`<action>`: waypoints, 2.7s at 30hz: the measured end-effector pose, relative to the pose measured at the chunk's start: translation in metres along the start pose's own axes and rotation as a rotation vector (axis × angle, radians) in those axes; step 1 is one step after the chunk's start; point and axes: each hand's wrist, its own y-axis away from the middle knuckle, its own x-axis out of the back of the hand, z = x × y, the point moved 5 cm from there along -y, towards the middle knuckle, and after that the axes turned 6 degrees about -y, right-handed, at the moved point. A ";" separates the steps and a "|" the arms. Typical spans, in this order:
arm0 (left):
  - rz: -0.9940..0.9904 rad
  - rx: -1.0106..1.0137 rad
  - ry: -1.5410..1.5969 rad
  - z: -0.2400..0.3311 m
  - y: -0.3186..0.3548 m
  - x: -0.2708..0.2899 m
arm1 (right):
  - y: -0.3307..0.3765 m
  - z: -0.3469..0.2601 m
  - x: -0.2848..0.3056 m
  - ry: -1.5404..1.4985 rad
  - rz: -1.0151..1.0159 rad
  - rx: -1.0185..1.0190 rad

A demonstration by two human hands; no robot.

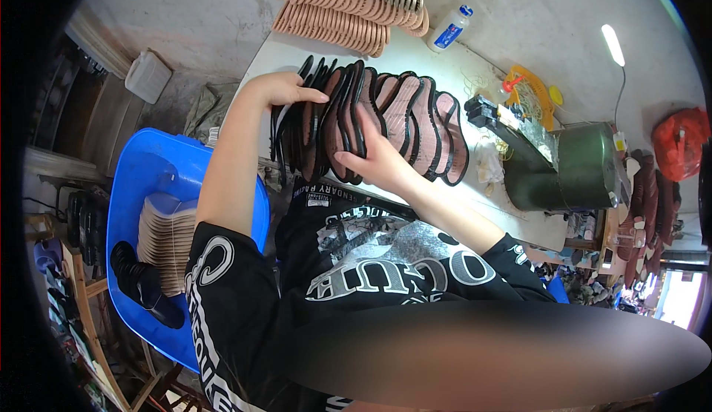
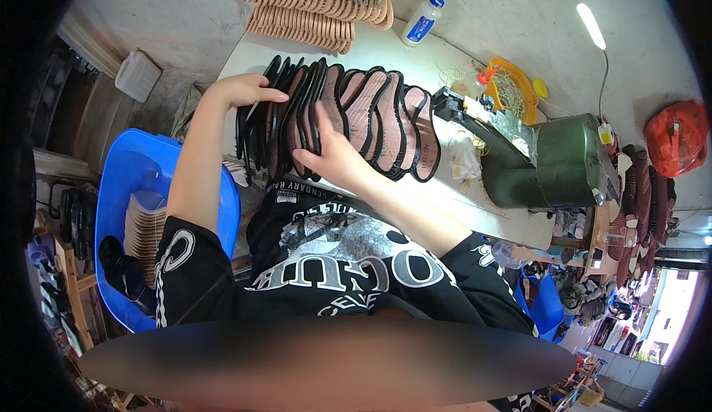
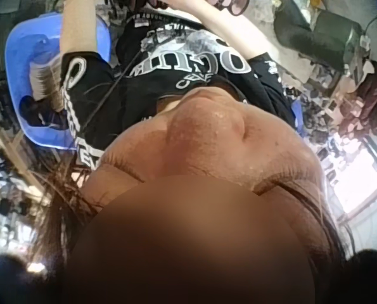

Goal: Manually organizing shoe sole components and applying adhesive to prepare them for assembly.

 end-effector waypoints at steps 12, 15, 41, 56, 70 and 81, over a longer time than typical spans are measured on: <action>0.297 0.243 -0.074 0.027 0.047 -0.004 | 0.010 0.009 0.001 -0.118 0.074 -0.076; 0.295 0.190 -0.130 0.027 0.048 -0.002 | 0.011 0.010 0.002 -0.145 0.142 -0.056; 0.313 0.209 -0.108 0.027 0.037 -0.037 | -0.018 0.052 -0.032 -1.507 0.021 -0.412; 0.345 0.155 -0.081 0.011 0.040 -0.024 | -0.007 0.025 -0.016 0.195 0.171 0.057; 0.314 0.280 -0.153 0.058 0.020 -0.048 | 0.029 0.005 0.053 0.622 0.390 0.128; 0.379 0.258 -0.225 0.077 0.018 -0.040 | 0.009 0.031 0.044 0.335 0.363 -0.037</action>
